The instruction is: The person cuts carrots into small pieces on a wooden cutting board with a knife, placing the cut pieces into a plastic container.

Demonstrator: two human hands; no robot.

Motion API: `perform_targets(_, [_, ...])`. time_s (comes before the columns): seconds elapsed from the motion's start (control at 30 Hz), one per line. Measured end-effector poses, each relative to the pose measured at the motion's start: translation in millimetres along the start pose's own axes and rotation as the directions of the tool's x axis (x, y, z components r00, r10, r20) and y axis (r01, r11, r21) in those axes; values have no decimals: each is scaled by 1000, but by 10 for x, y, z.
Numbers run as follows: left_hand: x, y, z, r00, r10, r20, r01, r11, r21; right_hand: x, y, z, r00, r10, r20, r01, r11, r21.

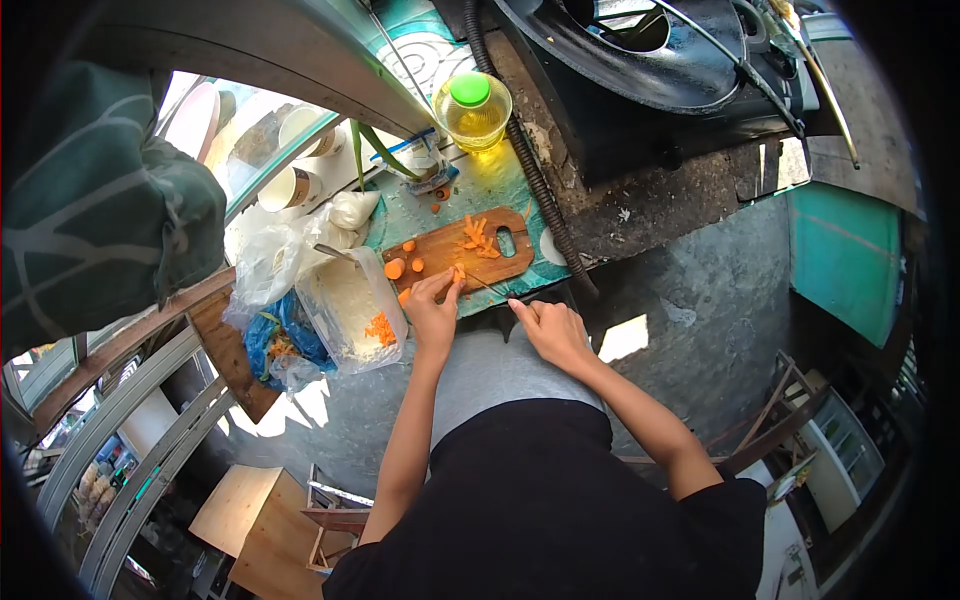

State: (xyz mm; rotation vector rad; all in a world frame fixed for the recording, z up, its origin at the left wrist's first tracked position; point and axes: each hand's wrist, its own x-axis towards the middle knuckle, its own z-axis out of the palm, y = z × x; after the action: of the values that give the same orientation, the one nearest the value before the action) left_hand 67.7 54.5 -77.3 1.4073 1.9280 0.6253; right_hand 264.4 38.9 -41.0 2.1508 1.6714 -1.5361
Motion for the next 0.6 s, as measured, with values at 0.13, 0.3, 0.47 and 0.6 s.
perform_targets(0.13, [11, -19, 15, 999, 39, 4, -40, 998, 46, -2, 28, -3, 999, -26, -24, 26, 999, -31])
perform_targets(0.3, [7, -33, 42, 998, 66, -3, -66, 997, 29, -5, 19, -1, 993, -90, -74, 82, 991, -102])
perform_targets(0.47, [0, -11, 54, 998, 65, -11, -64, 997, 36, -1, -6, -10, 989, -114, -93, 101, 986, -134])
perform_targets(0.6, [10, -24, 53, 998, 68, -3, -68, 996, 51, 57, -71, -33, 988, -135, -82, 119, 978, -172])
